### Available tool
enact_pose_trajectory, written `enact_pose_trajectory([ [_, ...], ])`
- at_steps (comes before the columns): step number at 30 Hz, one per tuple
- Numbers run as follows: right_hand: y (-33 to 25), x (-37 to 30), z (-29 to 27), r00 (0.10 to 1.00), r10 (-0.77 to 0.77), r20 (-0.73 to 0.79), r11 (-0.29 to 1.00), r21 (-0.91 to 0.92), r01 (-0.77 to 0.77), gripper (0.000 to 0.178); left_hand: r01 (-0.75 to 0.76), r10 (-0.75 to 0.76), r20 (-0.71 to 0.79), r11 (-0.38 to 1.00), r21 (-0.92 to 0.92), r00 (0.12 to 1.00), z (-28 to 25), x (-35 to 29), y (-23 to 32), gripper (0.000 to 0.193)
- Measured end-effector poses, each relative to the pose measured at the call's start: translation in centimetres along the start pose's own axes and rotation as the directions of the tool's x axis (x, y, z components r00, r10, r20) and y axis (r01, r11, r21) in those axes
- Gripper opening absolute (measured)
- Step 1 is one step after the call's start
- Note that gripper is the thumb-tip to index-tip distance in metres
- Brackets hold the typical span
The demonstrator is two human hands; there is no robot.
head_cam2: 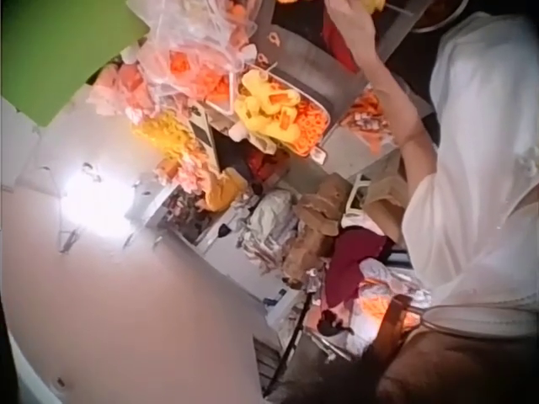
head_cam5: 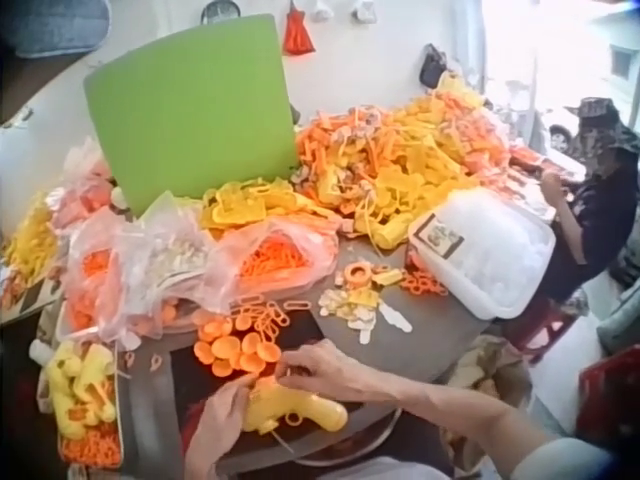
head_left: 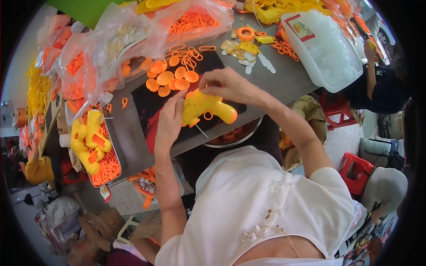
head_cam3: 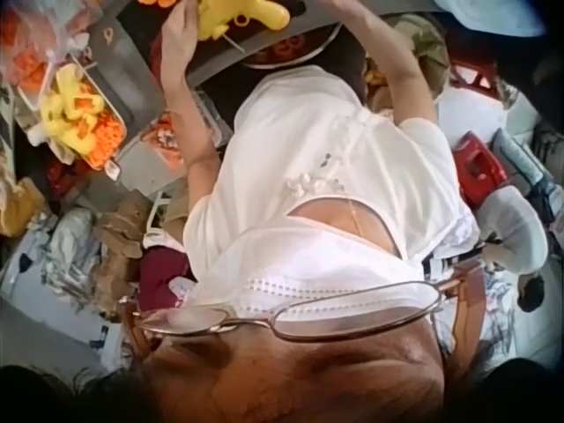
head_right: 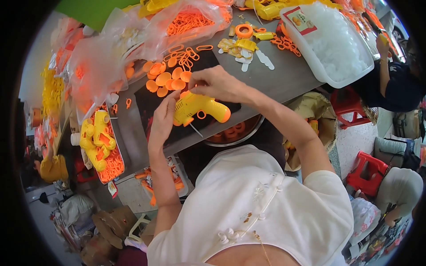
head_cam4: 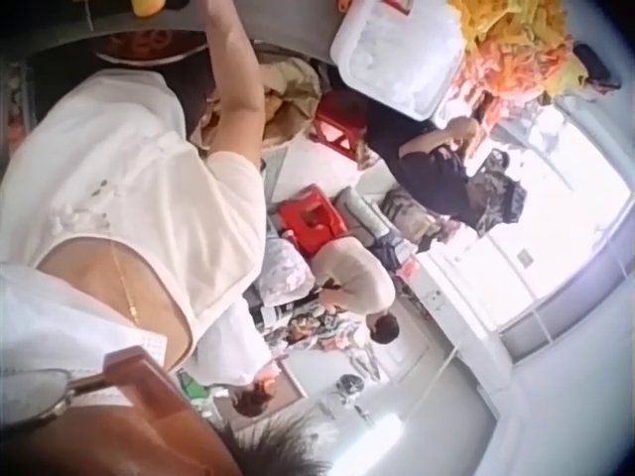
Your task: Assembling yellow and orange plastic toy guns by snapping component parts together.
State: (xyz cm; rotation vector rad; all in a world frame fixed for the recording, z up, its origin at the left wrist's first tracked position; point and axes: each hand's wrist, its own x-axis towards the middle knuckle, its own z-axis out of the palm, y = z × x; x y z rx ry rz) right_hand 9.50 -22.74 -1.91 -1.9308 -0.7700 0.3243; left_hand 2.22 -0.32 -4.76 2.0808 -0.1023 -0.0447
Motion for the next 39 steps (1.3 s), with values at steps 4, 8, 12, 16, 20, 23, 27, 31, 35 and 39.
enact_pose_trajectory([
  [4, 0.2, -0.6, 2.1, 0.984, -0.141, -0.107, 0.937, -0.336, 0.098, 0.006, 0.006, -0.004, 0.042, 0.999, -0.045, 0.999, 0.0, 0.3, 0.0, 0.041],
  [8, 0.0, -0.7, 2.0, 0.987, -0.131, -0.093, 0.919, -0.385, 0.086, 0.005, 0.059, -0.056, 0.059, 0.997, -0.047, 0.997, 0.1, 0.7, 0.4, 0.04],
  [12, -0.3, -0.5, 3.0, 0.981, -0.152, -0.117, 0.886, -0.456, 0.083, 0.006, -0.044, 0.042, 0.03, 0.997, 0.068, 0.999, 1.3, 1.3, -0.1, 0.042],
  [16, 0.7, -0.7, 2.1, 0.912, -0.322, -0.254, 0.869, -0.46, 0.179, 0.008, -0.047, 0.046, 0.018, 0.993, 0.105, 0.999, 0.8, 1.4, 0.2, 0.044],
  [20, 4.5, -0.4, -1.7, 0.878, -0.213, -0.429, 0.796, -0.598, -0.099, 0.014, 0.071, -0.071, 0.003, 0.997, -0.001, 0.997, -1.2, 0.4, -0.4, 0.045],
  [23, 6.9, -1.4, -1.4, 0.943, -0.249, -0.22, 0.697, -0.717, 0.017, 0.011, 0.096, -0.096, -0.005, 0.995, -0.026, 0.995, -1.6, 0.1, -0.6, 0.046],
  [27, 7.0, -3.8, 0.5, 0.948, -0.282, -0.151, 0.635, -0.769, 0.067, 0.021, 0.114, -0.114, -0.017, 0.993, -0.02, 0.993, -1.7, -0.1, -1.2, 0.048],
  [31, 3.2, -9.8, 2.0, 0.941, -0.319, -0.11, 0.627, -0.77, 0.123, 0.03, 0.132, -0.134, -0.038, 0.99, -0.05, 0.99, -2.5, -0.5, -1.4, 0.047],
  [35, 4.8, -14.1, 1.8, 0.915, -0.399, -0.062, 0.591, -0.78, 0.205, 0.029, 0.129, -0.129, 0.005, 0.991, -0.022, 0.992, -3.1, -0.1, -1.1, 0.046],
  [39, 3.2, -13.6, 1.2, 0.927, -0.234, -0.292, 0.825, -0.565, 0.03, 0.021, 0.076, -0.076, 0.043, 0.997, 0.004, 0.996, -1.7, 1.2, -0.4, 0.046],
])
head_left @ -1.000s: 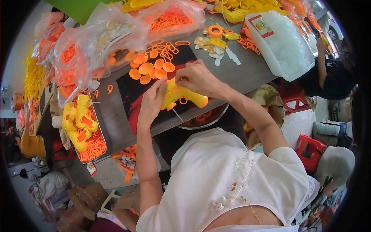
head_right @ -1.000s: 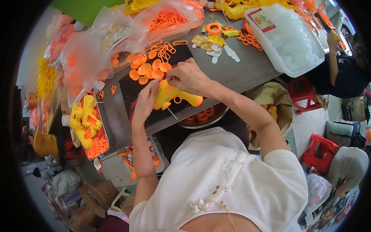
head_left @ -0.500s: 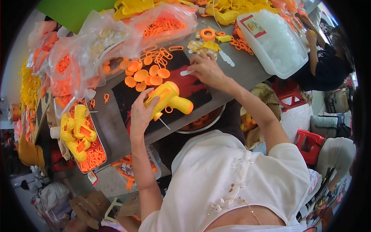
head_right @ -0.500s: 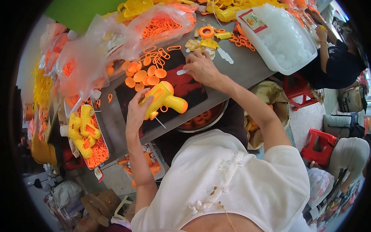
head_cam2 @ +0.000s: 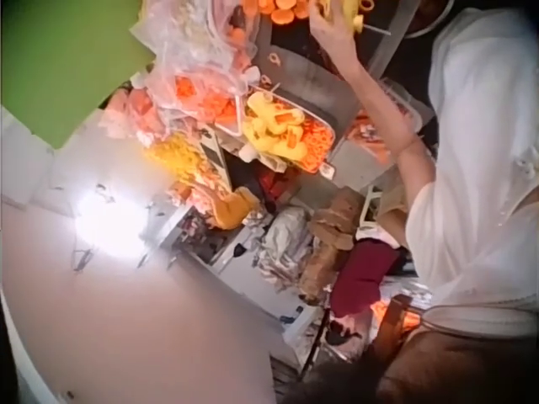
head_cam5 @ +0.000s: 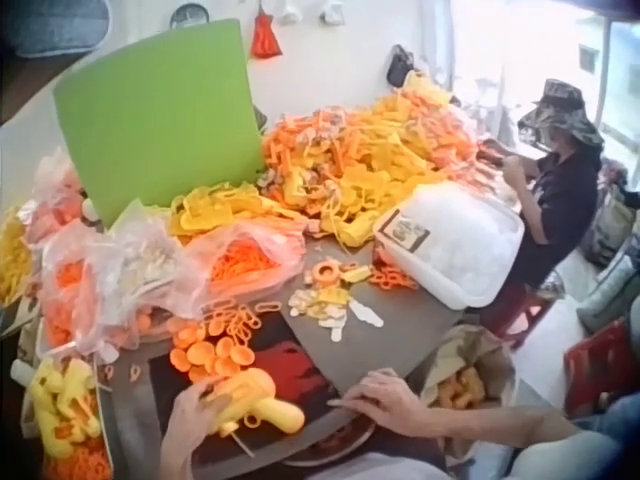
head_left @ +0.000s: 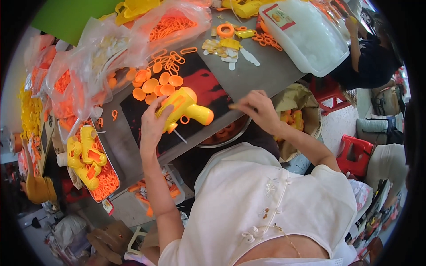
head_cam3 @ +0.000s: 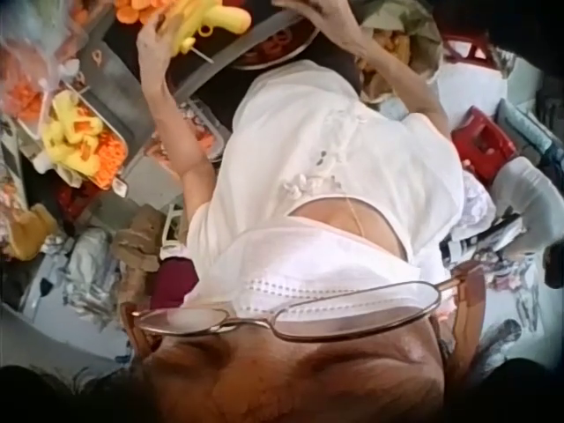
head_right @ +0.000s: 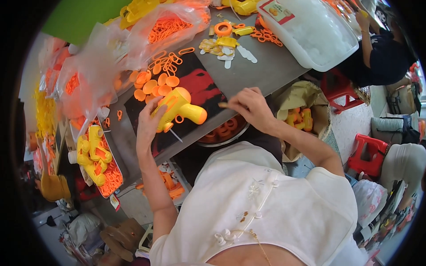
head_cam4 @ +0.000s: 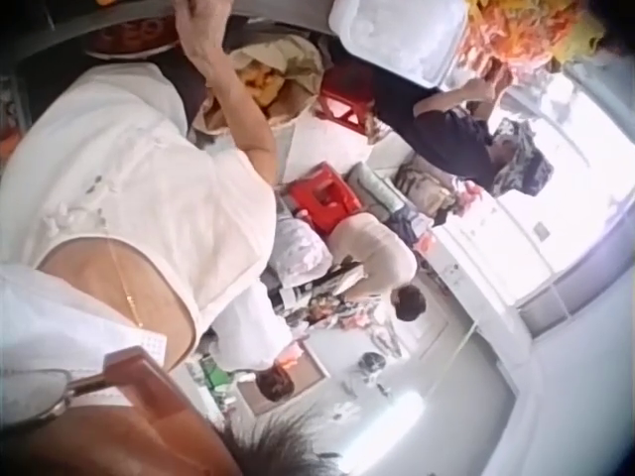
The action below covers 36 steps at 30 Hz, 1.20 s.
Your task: Assembling yellow and orange plastic toy guns by snapping component parts together.
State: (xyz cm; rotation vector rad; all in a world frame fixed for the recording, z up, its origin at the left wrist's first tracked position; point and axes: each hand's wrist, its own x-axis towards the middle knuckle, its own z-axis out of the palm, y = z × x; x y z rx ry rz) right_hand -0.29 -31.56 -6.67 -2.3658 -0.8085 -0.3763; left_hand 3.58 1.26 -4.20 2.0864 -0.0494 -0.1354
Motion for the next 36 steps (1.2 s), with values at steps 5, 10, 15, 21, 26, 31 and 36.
enact_pose_trajectory([
  [5, -1.3, 5.6, 0.2, 0.815, 0.457, 0.357, 0.314, 0.792, -0.524, 0.024, -0.291, 0.308, -0.179, 0.95, 0.115, 0.934, 4.0, 0.7, 2.6, 0.044],
  [10, -2.3, 7.8, 0.8, 0.863, 0.35, 0.365, 0.297, 0.83, -0.471, 0.028, -0.233, 0.205, -0.14, 0.946, -0.227, 0.969, 6.5, -0.2, 8.0, 0.039],
  [15, -2.1, 7.5, 1.8, 0.883, 0.329, 0.334, 0.3, 0.85, -0.433, 0.026, -0.182, 0.127, -0.202, 0.942, -0.283, 0.971, 5.8, 0.6, 6.9, 0.038],
  [21, -2.1, 9.3, -0.4, 0.954, 0.265, 0.143, 0.769, 0.565, -0.298, 0.015, -0.217, 0.166, -0.177, 0.92, -0.327, 0.97, 5.7, 1.0, 7.6, 0.041],
  [26, -1.7, 9.1, 1.1, 0.947, 0.277, 0.164, 0.63, 0.713, -0.308, 0.011, -0.17, 0.048, -0.242, 0.842, -0.512, 0.969, 5.9, 0.9, 7.6, 0.038],
  [31, -1.1, 8.6, 1.3, 0.854, 0.459, 0.247, 0.335, 0.842, -0.424, 0.014, -0.207, 0.207, -0.279, 0.978, 0.028, 0.938, 5.4, -0.6, 5.8, 0.038],
  [36, 2.6, 7.9, 0.4, 0.806, 0.467, 0.363, 0.301, 0.792, -0.531, 0.02, -0.247, 0.397, -0.23, 0.836, 0.491, 0.888, 5.1, -1.1, 3.1, 0.032],
])
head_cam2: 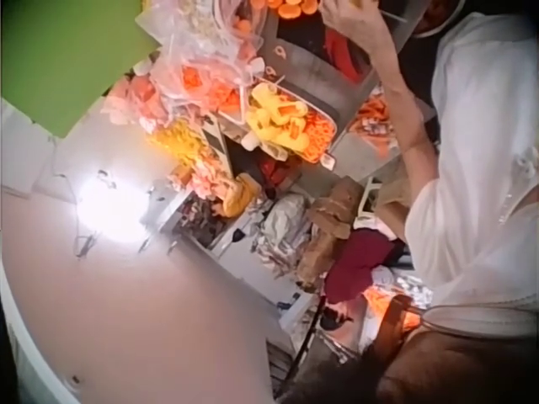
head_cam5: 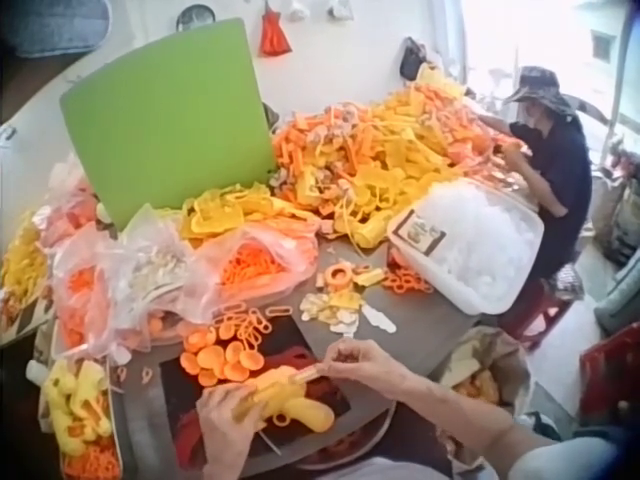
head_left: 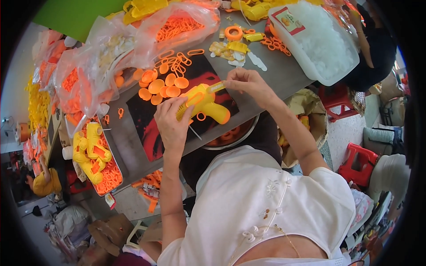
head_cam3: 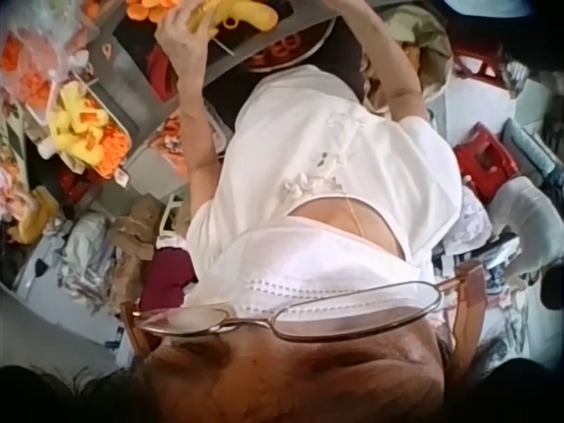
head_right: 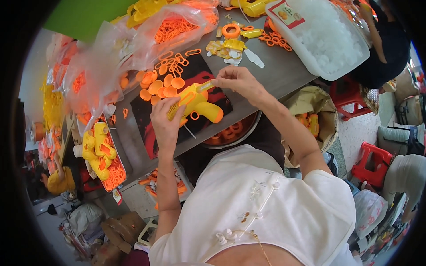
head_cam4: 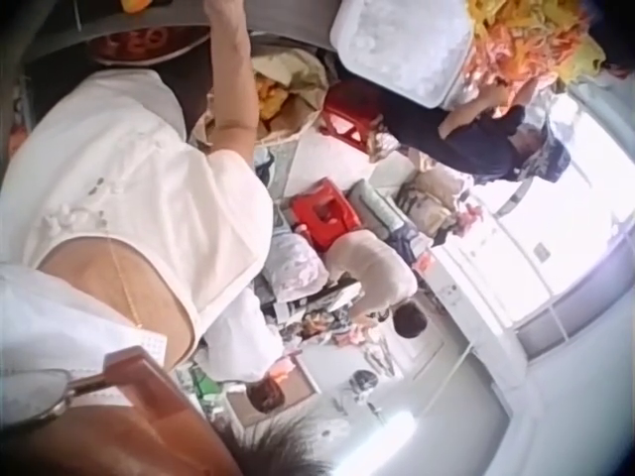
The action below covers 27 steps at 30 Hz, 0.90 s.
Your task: Assembling yellow and orange plastic toy guns by snapping component parts together.
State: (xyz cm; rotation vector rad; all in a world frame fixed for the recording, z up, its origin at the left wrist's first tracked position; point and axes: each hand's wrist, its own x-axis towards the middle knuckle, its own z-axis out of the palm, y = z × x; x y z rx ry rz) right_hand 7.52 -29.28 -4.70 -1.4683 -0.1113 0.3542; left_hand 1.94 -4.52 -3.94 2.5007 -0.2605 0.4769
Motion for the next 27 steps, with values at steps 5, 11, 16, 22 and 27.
enact_pose_trajectory([
  [5, 0.1, 0.9, -0.7, 0.997, 0.055, 0.055, 0.994, -0.1, -0.05, 0.022, -0.018, 0.018, 0.006, 0.997, -0.077, 1.0, -0.1, 0.2, -0.1, 0.023],
  [11, 0.3, 1.5, -0.9, 0.997, 0.041, 0.065, 0.989, -0.148, -0.031, 0.021, -0.095, 0.096, 0.031, 0.995, -0.032, 0.995, -0.5, 0.7, 0.1, 0.021],
  [16, 0.8, 2.3, 0.1, 0.995, 0.052, 0.086, 0.978, -0.208, -0.033, 0.022, -0.042, 0.042, -0.002, 0.985, -0.166, 0.999, 0.4, 0.0, -0.9, 0.023],
  [22, 0.8, 3.2, 2.2, 0.99, -0.017, 0.139, 0.921, -0.383, 0.07, 0.025, -0.03, 0.027, -0.021, 0.983, -0.181, 0.999, 0.4, 0.2, -0.5, 0.023],
  [27, 0.0, 3.4, 2.5, 0.98, -0.045, 0.194, 0.878, -0.461, 0.132, 0.027, -0.048, 0.044, -0.029, 0.983, -0.18, 0.999, 0.4, 0.1, -0.6, 0.022],
])
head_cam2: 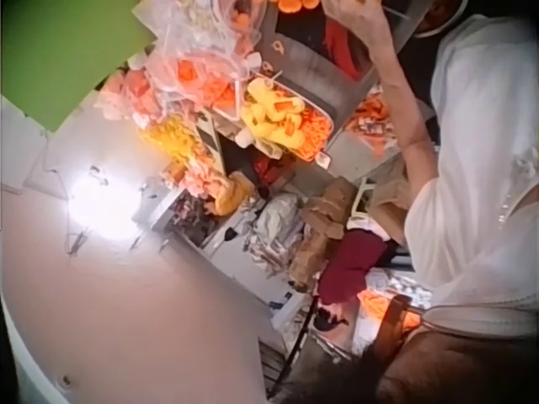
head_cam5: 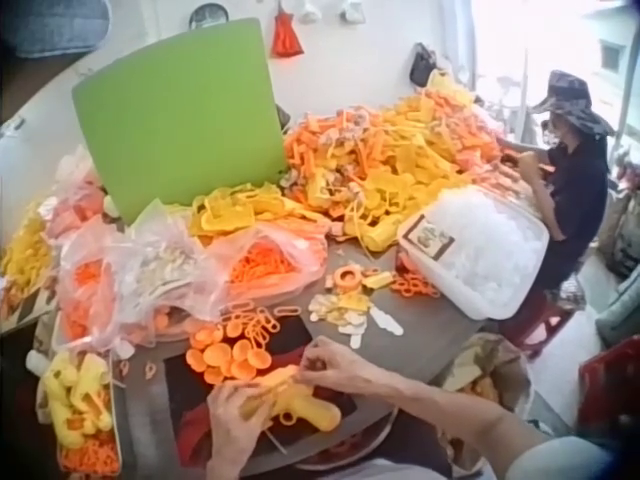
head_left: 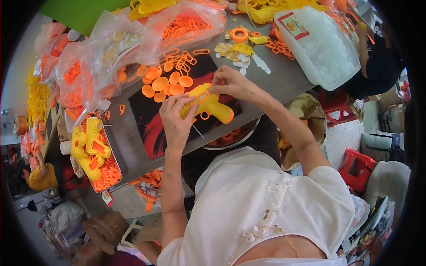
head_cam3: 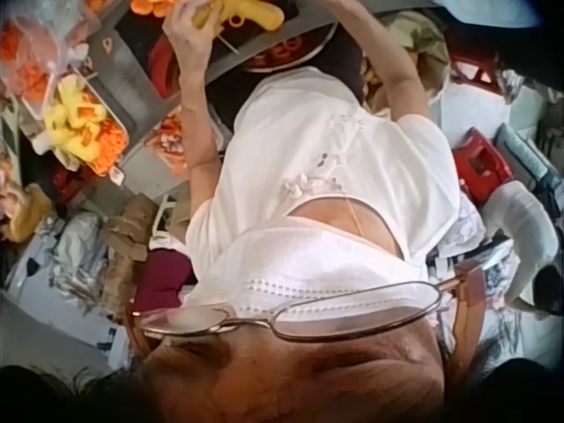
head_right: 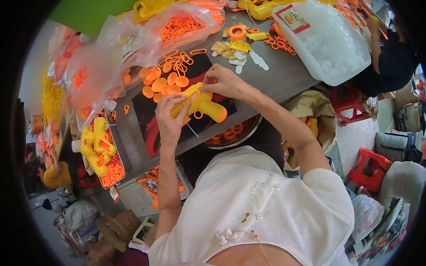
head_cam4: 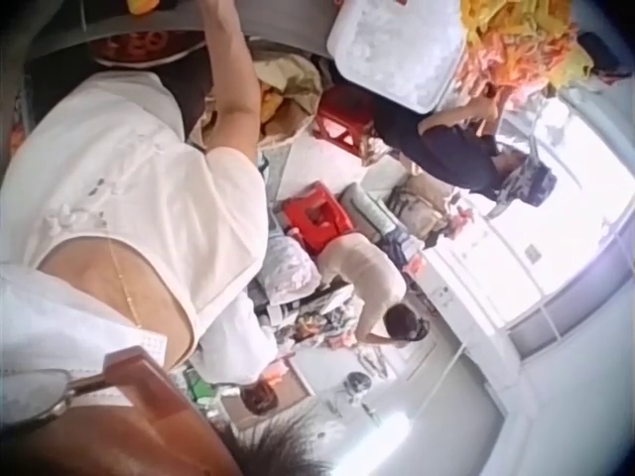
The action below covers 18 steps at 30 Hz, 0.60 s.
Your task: Assembling yellow and orange plastic toy guns by snapping component parts together.
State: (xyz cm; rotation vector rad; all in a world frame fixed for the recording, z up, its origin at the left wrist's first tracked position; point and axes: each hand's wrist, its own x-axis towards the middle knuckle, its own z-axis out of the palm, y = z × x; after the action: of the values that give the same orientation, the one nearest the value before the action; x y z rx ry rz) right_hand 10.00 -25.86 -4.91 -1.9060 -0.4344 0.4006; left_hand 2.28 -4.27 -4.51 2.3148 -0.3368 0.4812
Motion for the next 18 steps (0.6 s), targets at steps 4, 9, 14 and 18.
enact_pose_trajectory([
  [4, -0.8, -0.4, 0.0, 0.989, -0.142, -0.039, 0.977, -0.169, 0.133, 0.026, 0.023, -0.021, -0.038, 0.998, 0.056, 0.999, 0.6, -0.6, 0.1, 0.023],
  [9, -1.1, -0.9, -0.3, 0.814, -0.577, 0.057, 0.746, -0.367, 0.555, 0.018, 0.072, -0.076, -0.09, 0.997, -0.04, 0.993, 1.0, -1.1, -0.3, 0.023],
  [14, -0.3, -0.9, 1.5, 0.701, -0.669, 0.246, 0.531, -0.501, 0.683, 0.026, 0.074, -0.077, -0.084, 0.996, -0.045, 0.993, 1.1, -0.7, 0.0, 0.023],
  [18, 1.0, 0.2, 1.7, 0.869, -0.494, 0.029, 0.869, 0.014, 0.494, 0.029, 0.088, -0.09, -0.079, 0.996, -0.02, 0.993, 1.2, -0.9, -0.1, 0.023],
])
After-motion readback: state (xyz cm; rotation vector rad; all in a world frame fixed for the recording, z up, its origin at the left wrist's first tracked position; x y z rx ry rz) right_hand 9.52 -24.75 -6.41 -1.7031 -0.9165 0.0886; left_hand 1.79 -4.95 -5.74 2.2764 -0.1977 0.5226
